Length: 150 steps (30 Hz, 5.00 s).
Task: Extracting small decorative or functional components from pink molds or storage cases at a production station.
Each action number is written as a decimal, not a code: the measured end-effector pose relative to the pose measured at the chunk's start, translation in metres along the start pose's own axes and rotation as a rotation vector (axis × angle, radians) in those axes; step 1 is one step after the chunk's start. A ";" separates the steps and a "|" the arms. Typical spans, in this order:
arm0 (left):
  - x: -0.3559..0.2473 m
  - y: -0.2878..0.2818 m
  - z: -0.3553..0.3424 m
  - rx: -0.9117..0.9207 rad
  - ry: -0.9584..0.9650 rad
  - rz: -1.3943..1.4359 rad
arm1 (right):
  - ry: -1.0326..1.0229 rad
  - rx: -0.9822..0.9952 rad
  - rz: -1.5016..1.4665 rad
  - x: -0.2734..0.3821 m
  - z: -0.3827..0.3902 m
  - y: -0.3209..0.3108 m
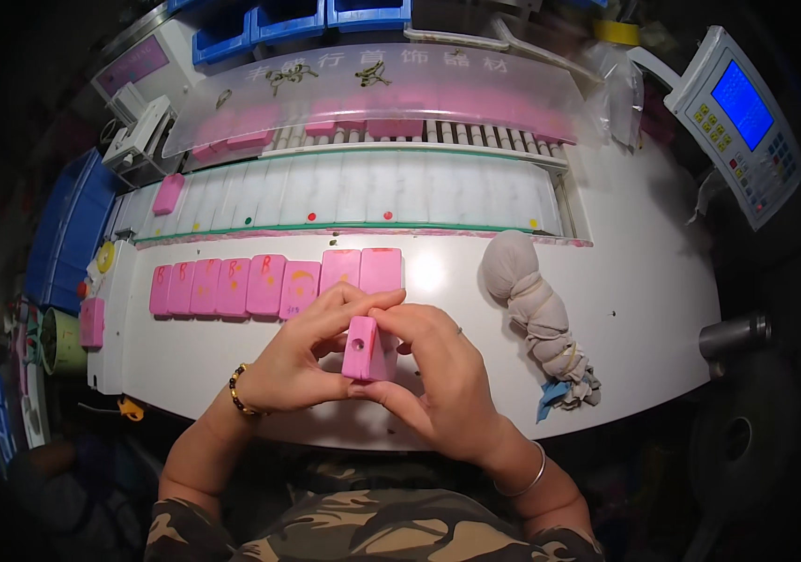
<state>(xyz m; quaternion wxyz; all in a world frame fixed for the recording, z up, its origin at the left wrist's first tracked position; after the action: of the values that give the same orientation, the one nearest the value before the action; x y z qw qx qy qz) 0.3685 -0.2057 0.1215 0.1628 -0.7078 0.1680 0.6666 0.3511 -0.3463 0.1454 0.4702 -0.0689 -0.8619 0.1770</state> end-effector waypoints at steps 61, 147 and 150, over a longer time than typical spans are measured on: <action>0.028 0.012 0.015 -0.364 -0.235 0.567 | -0.407 -0.269 0.227 0.028 -0.007 -0.014; 0.031 0.018 0.022 -0.046 -0.300 0.459 | 0.610 0.177 -0.466 -0.037 0.002 0.011; 0.032 0.018 0.023 -0.054 -0.288 0.429 | 0.622 0.207 -0.508 -0.039 0.005 0.014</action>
<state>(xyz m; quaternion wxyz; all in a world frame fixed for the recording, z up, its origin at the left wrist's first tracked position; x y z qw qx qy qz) 0.3417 -0.2120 0.0880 0.0210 -0.5579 0.2717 0.7839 0.3679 -0.3454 0.1072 0.7413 0.1437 -0.6460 0.1118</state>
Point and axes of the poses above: each hand's wrist, its own z-axis away from the middle knuckle, its own y-axis out of the palm, x = y × z, the point moved 6 cm from there along -z, towards the middle knuckle, and after that the axes turned 11 degrees about -x, right-handed, at the moved point
